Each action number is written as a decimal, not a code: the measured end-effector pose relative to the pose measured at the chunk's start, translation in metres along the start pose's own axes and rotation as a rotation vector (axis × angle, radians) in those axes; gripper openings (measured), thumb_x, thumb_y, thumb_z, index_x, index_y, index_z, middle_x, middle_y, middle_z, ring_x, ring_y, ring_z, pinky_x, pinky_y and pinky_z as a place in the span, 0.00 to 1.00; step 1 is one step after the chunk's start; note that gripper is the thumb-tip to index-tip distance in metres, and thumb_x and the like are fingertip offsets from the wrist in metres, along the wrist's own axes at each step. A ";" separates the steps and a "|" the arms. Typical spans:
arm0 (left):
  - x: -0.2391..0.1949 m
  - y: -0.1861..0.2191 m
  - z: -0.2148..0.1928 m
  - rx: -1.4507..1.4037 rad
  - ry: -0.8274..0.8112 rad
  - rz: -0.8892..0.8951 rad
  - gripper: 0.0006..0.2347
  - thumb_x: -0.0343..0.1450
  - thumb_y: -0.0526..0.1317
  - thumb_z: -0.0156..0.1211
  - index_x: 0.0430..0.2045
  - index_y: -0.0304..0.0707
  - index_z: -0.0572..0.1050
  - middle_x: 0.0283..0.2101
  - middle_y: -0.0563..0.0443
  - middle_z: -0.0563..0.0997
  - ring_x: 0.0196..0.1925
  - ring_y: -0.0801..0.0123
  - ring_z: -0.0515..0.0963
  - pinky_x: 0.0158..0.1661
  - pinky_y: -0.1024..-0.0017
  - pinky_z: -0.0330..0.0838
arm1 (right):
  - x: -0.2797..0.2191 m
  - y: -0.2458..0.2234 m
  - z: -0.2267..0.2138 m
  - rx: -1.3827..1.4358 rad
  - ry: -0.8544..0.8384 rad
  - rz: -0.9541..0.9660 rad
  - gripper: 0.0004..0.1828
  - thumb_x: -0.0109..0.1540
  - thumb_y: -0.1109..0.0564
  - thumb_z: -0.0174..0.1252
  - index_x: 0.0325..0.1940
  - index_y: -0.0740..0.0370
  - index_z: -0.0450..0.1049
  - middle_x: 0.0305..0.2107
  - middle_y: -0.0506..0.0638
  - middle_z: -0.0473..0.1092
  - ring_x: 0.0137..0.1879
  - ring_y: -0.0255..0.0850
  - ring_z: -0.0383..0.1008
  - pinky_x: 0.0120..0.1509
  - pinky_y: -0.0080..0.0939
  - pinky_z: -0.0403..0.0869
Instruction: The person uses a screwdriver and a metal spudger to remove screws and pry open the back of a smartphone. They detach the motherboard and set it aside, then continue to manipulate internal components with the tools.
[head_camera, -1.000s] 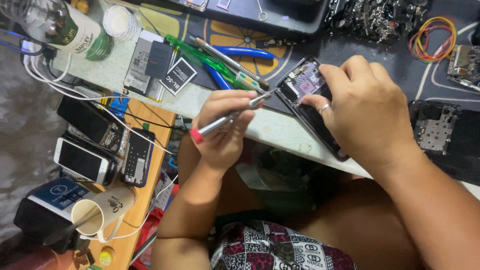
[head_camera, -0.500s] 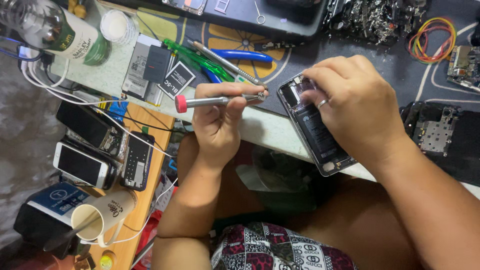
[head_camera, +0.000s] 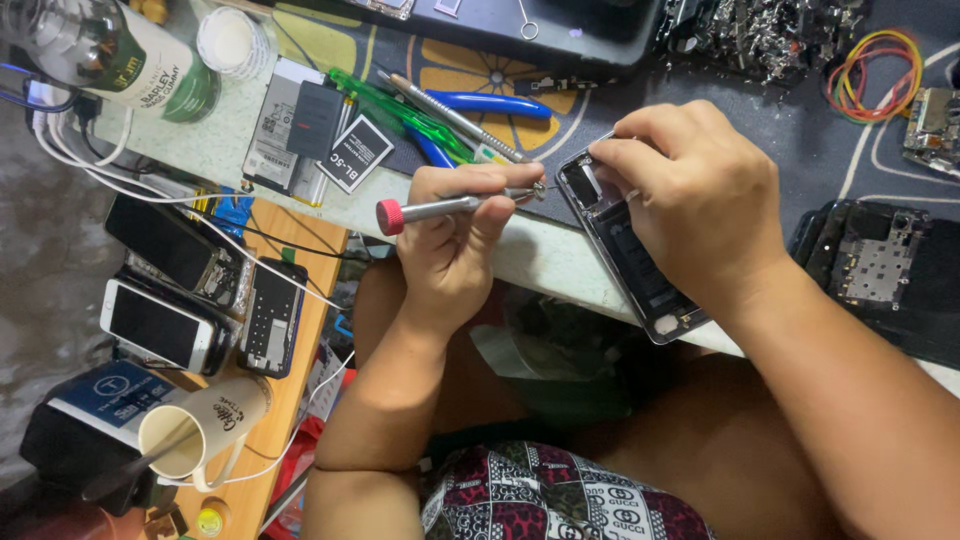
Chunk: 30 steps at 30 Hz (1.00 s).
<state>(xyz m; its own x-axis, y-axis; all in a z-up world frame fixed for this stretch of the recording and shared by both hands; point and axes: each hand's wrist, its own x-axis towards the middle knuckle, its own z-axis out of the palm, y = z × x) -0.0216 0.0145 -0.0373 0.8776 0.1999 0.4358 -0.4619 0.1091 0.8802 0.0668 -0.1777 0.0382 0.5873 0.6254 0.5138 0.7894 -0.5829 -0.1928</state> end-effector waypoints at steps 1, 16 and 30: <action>0.000 0.000 -0.001 0.012 -0.006 0.005 0.07 0.84 0.36 0.56 0.50 0.33 0.66 0.53 0.36 0.81 0.56 0.64 0.82 0.61 0.70 0.75 | 0.000 0.001 0.001 -0.017 0.013 -0.018 0.09 0.57 0.61 0.70 0.40 0.57 0.81 0.40 0.46 0.75 0.44 0.46 0.75 0.47 0.44 0.75; 0.008 0.010 0.005 0.486 -0.288 0.278 0.11 0.77 0.37 0.65 0.47 0.37 0.68 0.57 0.37 0.79 0.54 0.50 0.83 0.52 0.64 0.81 | -0.010 0.010 0.016 -0.192 0.007 -0.055 0.05 0.60 0.62 0.63 0.37 0.53 0.76 0.35 0.43 0.73 0.39 0.41 0.73 0.41 0.40 0.73; 0.060 0.049 -0.028 0.647 -0.146 0.400 0.08 0.79 0.34 0.59 0.48 0.34 0.68 0.49 0.41 0.80 0.50 0.53 0.83 0.50 0.64 0.79 | -0.005 0.000 0.012 -0.237 -0.027 -0.035 0.05 0.64 0.60 0.62 0.36 0.51 0.75 0.31 0.44 0.70 0.38 0.40 0.73 0.43 0.41 0.72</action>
<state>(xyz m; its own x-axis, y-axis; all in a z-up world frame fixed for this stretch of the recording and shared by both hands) 0.0052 0.0588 0.0269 0.6884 -0.0308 0.7247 -0.6199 -0.5439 0.5656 0.0664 -0.1747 0.0255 0.5673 0.6594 0.4933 0.7472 -0.6640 0.0283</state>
